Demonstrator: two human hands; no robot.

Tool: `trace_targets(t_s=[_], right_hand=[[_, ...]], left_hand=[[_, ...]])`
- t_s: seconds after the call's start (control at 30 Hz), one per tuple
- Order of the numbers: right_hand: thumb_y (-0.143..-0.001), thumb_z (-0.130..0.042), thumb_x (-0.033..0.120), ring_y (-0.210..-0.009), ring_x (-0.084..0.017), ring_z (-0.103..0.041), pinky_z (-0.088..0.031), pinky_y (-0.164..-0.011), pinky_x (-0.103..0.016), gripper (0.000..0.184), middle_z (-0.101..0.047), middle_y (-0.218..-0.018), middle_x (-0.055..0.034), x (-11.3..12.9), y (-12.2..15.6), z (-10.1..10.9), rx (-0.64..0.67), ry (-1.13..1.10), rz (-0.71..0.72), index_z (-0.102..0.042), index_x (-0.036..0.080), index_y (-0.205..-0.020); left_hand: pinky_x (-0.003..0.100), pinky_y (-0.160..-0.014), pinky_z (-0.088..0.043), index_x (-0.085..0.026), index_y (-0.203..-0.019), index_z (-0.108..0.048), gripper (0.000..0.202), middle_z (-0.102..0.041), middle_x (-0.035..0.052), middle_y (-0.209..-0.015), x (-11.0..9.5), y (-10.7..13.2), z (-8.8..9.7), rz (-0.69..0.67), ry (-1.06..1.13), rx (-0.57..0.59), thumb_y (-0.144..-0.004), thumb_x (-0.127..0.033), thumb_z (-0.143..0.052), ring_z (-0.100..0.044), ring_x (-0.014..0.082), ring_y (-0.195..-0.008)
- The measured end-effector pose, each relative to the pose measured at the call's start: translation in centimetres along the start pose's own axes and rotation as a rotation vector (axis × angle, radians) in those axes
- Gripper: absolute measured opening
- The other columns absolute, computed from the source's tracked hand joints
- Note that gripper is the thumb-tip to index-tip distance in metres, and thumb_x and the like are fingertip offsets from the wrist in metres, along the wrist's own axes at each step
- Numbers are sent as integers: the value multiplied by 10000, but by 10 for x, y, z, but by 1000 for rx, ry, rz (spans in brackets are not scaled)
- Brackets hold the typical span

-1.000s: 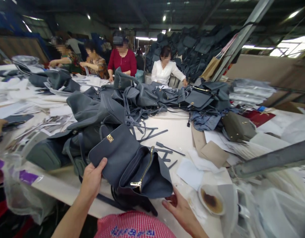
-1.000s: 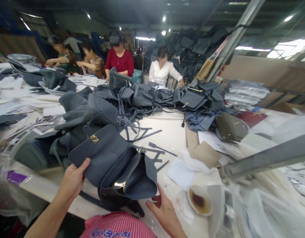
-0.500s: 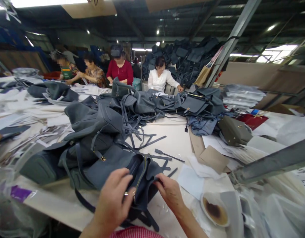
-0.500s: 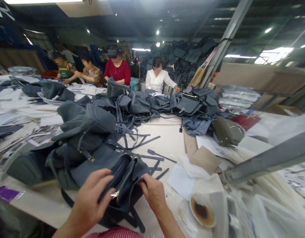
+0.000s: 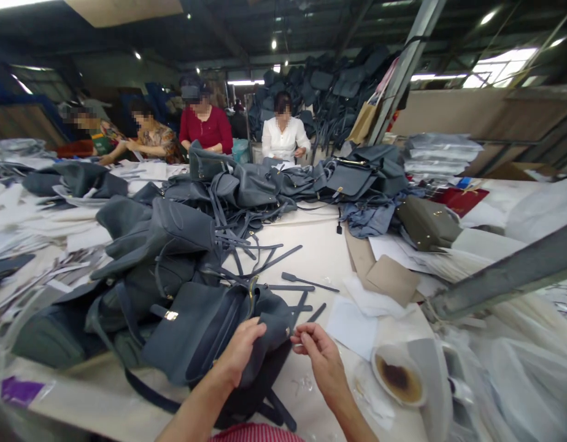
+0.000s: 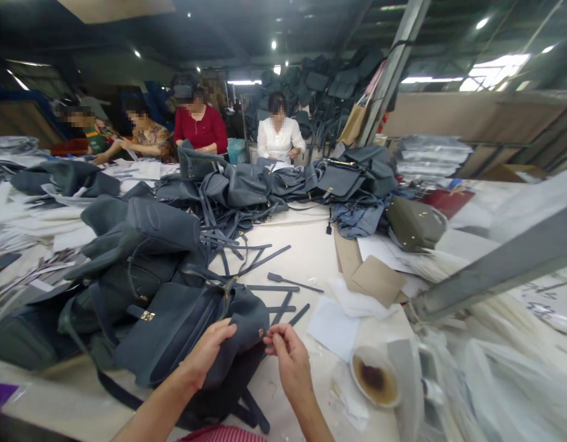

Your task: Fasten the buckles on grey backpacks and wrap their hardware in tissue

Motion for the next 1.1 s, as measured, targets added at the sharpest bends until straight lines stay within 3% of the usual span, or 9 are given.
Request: trace_targets(t_s=[0.1, 0.2, 0.37, 0.5, 0.6, 0.73, 0.9, 1.0, 1.1], right_hand=[[-744, -676, 592, -748, -208, -674, -569, -664, -336, 418, -686, -829, -54, -4, 5, -2, -5, -52, -50, -647, 184, -831], [-734, -677, 599, -678, -177, -650, -563, -640, -325, 437, -662, -787, -31, -7, 5, -6, -1, -84, -106, -637, 183, -860], [-755, -657, 564, -576, -129, -579, -490, -547, -253, 395, -626, -682, 3, -1, 0, -13, 75, -64, -157, -650, 178, -839], [-743, -678, 456, -523, -103, -510, -419, -517, -231, 282, -594, -617, 27, 10, -7, -21, 180, 1, -132, -620, 182, -707], [-722, -662, 348, -538, -109, -508, -409, -530, -235, 176, -575, -601, 41, 17, -12, -25, 256, 77, -93, -595, 192, -679], [-759, -579, 287, -534, -118, -491, -389, -523, -241, 117, -544, -582, 47, 23, -18, -27, 346, 222, -8, -561, 205, -679], [-809, -520, 217, -652, -154, -507, -376, -633, -276, 128, -530, -643, 28, 40, -19, -31, 314, 471, 186, -521, 220, -682], [-847, -484, 214, -699, -180, -535, -358, -664, -303, 119, -576, -719, -5, 37, 0, -35, 291, 595, 266, -533, 220, -738], [-844, -501, 216, -663, -176, -581, -340, -599, -285, 80, -639, -762, -9, 12, 38, -32, 408, 801, 395, -553, 238, -788]], left_hand=[[285, -796, -485, -174, -849, -688, 168, -739, 29, -802, 4, 0, 11, 77, 25, -42, -692, -229, -709, -678, 213, -807], [323, -700, -515, -151, -824, -682, 174, -717, 42, -671, 6, 3, 8, 192, 58, 12, -685, -257, -684, -681, 226, -642], [362, -709, -540, -111, -910, -686, 262, -740, 98, -735, 6, 10, -2, 301, 176, 137, -690, -247, -640, -714, 272, -684], [314, -631, -540, -121, -860, -685, 198, -732, 73, -678, 5, 10, 2, 309, 189, 118, -680, -199, -658, -697, 231, -587], [255, -553, -507, -131, -774, -674, 107, -719, 53, -632, 4, 9, 5, 288, 188, 103, -670, -156, -669, -668, 187, -524], [244, -556, -503, -138, -755, -667, 81, -708, 32, -607, 4, 7, 6, 275, 198, 97, -676, -146, -682, -660, 172, -510], [261, -572, -523, -132, -843, -683, 154, -721, 34, -632, 9, 4, 8, 299, 212, 97, -693, -162, -683, -680, 190, -530], [267, -581, -536, -131, -847, -684, 143, -736, 48, -667, 10, 2, 10, 313, 220, 84, -713, -175, -668, -688, 191, -544], [264, -571, -543, -142, -862, -685, 140, -738, 34, -663, 7, 0, 13, 312, 237, 60, -735, -191, -652, -687, 184, -538]])
Point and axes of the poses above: each hand's wrist, its own y-axis away from the middle knuckle, its own z-axis out of the back of the hand, x = y × z, the point moved 7 cm from there along -y, towards the middle knuckle
